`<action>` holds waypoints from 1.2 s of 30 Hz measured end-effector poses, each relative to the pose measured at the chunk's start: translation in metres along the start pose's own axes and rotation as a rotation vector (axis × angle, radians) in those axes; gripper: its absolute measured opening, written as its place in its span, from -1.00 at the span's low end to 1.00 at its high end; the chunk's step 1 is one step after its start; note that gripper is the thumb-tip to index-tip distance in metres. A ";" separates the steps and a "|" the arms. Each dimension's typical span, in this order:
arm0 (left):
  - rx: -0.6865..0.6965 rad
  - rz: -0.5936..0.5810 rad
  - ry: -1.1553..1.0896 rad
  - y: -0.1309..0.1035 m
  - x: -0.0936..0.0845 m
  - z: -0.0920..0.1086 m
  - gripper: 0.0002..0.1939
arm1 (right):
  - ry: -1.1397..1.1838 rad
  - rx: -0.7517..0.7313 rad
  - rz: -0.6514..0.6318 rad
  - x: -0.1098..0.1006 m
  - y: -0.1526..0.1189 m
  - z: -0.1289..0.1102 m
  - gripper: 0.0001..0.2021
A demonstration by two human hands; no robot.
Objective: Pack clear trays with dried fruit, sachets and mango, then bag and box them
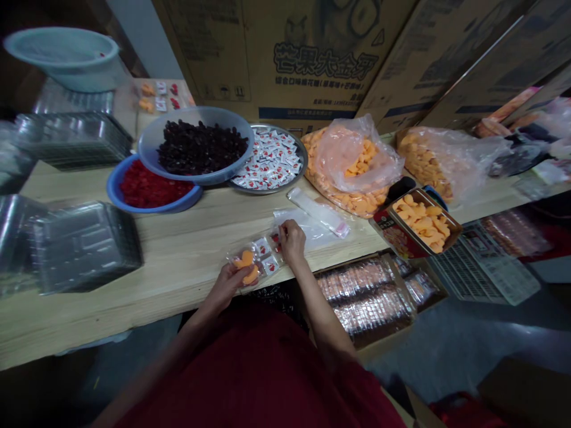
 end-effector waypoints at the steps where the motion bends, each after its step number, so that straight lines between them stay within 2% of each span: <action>1: 0.007 0.002 -0.003 0.001 0.001 0.001 -0.49 | 0.006 -0.038 -0.012 0.001 -0.002 -0.004 -0.81; 4: 0.002 0.007 -0.038 0.001 0.007 0.000 -0.51 | 0.009 -0.120 -0.063 0.004 -0.011 -0.013 -0.80; 7: -0.015 0.021 -0.115 0.004 0.017 -0.007 -0.50 | 0.045 -0.104 -0.086 0.006 -0.021 -0.016 -0.81; 11: 0.039 0.023 -0.223 0.017 0.041 -0.012 -0.52 | 0.144 -0.097 -0.176 0.013 -0.033 -0.023 -0.81; 13: 0.064 -0.013 -0.245 0.021 0.055 -0.013 -0.53 | 0.139 -0.122 -0.193 0.010 -0.038 -0.027 -0.83; 15: 0.081 -0.033 -0.254 0.020 0.061 -0.012 -0.53 | 0.085 -0.131 -0.155 0.001 -0.041 -0.026 -0.89; 17: 0.072 -0.059 -0.238 0.014 0.059 -0.009 -0.54 | 0.010 -0.121 -0.107 -0.013 -0.044 -0.021 -0.90; 19: 0.037 -0.148 -0.158 0.006 0.053 -0.006 -0.55 | -0.039 -0.098 -0.090 -0.023 -0.048 -0.015 -0.88; 21: 0.000 -0.260 -0.030 0.000 0.047 -0.004 -0.58 | -0.040 -0.075 -0.094 -0.028 -0.052 -0.013 -0.83; 23: -0.005 -0.294 0.065 0.000 0.041 -0.003 -0.58 | -0.017 -0.071 -0.112 -0.028 -0.055 -0.017 -0.82; 28: 0.096 -0.150 0.097 0.022 0.039 -0.001 -0.57 | -0.007 -0.141 -0.182 -0.016 -0.060 -0.048 -0.82; 31: 0.222 -0.042 0.181 0.037 0.038 0.000 -0.68 | 0.039 -0.206 -0.212 -0.009 -0.068 -0.066 -0.81; 34: 0.313 0.089 0.251 0.045 0.029 0.002 -0.80 | 0.106 -0.234 -0.201 -0.004 -0.075 -0.073 -0.80; 36: 0.355 0.156 0.296 0.045 0.021 0.004 -0.82 | 0.177 -0.188 -0.186 -0.003 -0.076 -0.068 -0.79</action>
Point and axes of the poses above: each hand's wrist, its own y-axis towards the middle knuckle, its own x-axis out of the palm, z = x × y, the point moved 6 cm from there along y, towards the middle knuckle, and after that the axes turned 3 degrees about y, right-handed, at the moved point
